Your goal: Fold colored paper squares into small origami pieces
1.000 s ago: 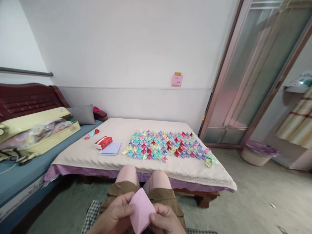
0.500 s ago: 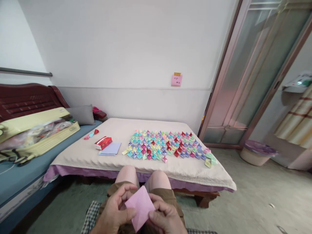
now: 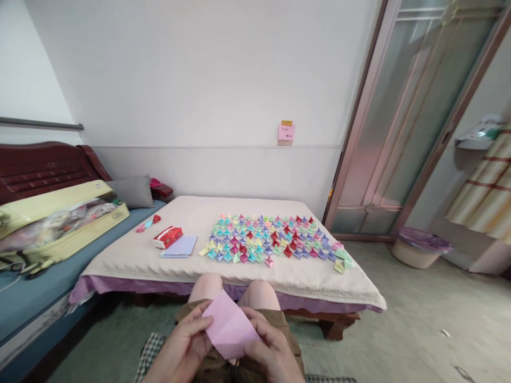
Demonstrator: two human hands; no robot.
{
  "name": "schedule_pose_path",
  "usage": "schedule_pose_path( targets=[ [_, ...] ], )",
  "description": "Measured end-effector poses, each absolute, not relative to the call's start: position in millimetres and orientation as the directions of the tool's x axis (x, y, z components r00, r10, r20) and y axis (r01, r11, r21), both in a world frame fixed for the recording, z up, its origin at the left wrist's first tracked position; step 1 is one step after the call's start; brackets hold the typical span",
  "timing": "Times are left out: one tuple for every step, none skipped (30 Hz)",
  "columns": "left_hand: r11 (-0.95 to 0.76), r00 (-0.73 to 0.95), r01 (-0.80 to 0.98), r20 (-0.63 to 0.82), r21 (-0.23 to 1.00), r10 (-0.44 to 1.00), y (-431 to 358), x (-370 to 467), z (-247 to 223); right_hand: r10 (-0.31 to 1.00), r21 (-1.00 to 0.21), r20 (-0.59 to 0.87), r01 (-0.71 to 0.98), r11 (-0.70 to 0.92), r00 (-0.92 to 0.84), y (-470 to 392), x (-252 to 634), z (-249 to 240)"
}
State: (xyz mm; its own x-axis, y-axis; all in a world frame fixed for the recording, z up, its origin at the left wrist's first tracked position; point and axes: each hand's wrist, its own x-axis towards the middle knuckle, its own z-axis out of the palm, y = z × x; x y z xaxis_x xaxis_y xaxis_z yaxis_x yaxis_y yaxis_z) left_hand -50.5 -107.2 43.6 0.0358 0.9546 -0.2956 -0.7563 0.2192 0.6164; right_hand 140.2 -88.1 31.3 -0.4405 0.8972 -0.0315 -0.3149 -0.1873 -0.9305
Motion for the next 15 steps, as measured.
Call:
schedule_pose_path(
  targets=[
    [0.231,0.051,-0.766,-0.302,0.600,0.952,-106.6,-50.7,41.0,0.899,-0.942,-0.030,-0.287,-0.171,-0.436,-88.2,141.9,31.4],
    [0.245,0.068,-0.774,-0.308,0.584,0.949,-106.4,-50.6,38.9,0.905,-0.949,-0.029,-0.272,-0.158,-0.424,-88.7,143.0,32.5],
    [0.262,0.088,-0.779,-0.315,0.569,0.945,-106.6,-50.1,37.4,0.912,-0.953,-0.023,-0.267,-0.144,-0.411,-89.5,143.1,34.2],
    [0.285,0.114,-0.780,-0.321,0.557,0.940,-107.1,-49.3,36.3,0.916,-0.955,-0.014,-0.267,-0.132,-0.402,-90.2,142.3,36.2],
    [0.311,0.144,-0.778,-0.326,0.547,0.934,-107.9,-48.1,35.7,0.919,-0.956,-0.003,-0.269,-0.118,-0.394,-90.8,140.7,38.1],
    [0.340,0.177,-0.770,-0.331,0.540,0.927,-108.8,-46.7,35.3,0.921,-0.957,0.010,-0.272,-0.104,-0.389,-90.9,138.2,39.7],
    [0.365,0.209,-0.763,-0.332,0.534,0.920,-109.7,-45.1,35.2,0.923,-0.957,0.029,-0.277,-0.085,-0.384,-90.6,135.2,40.7],
    [0.390,0.240,-0.755,-0.331,0.527,0.913,-110.6,-43.5,35.1,0.923,-0.957,0.048,-0.283,-0.067,-0.381,-89.8,131.9,41.0],
    [0.414,0.270,-0.749,-0.332,0.518,0.904,-111.5,-41.9,35.0,0.925,-0.956,0.064,-0.288,-0.050,-0.374,-88.8,128.5,40.9],
    [0.435,0.292,-0.745,-0.339,0.506,0.895,-112.3,-40.4,35.1,0.930,-0.955,0.075,-0.294,-0.036,-0.359,-87.6,125.2,40.4],
    [0.451,0.305,-0.744,-0.351,0.493,0.886,-112.9,-39.2,35.2,0.937,-0.955,0.082,-0.297,-0.024,-0.340,-86.3,122.3,39.9],
    [0.462,0.311,-0.744,-0.362,0.482,0.879,-113.3,-38.3,35.5,0.942,-0.957,0.085,-0.291,-0.014,-0.324,-85.2,120.0,39.5],
    [0.467,0.312,-0.747,-0.371,0.474,0.875,-113.6,-37.8,35.8,0.949,-0.960,0.086,-0.279,-0.002,-0.302,-84.3,118.6,39.3],
    [0.471,0.312,-0.747,-0.379,0.468,0.871,-113.8,-37.8,36.0,0.956,-0.964,0.088,-0.266,0.011,-0.279,-83.5,117.9,39.4],
    [0.467,0.305,-0.751,-0.382,0.467,0.872,-113.8,-38.0,36.2,0.961,-0.967,0.089,-0.253,0.021,-0.261,-83.0,118.2,39.5]
  ],
)
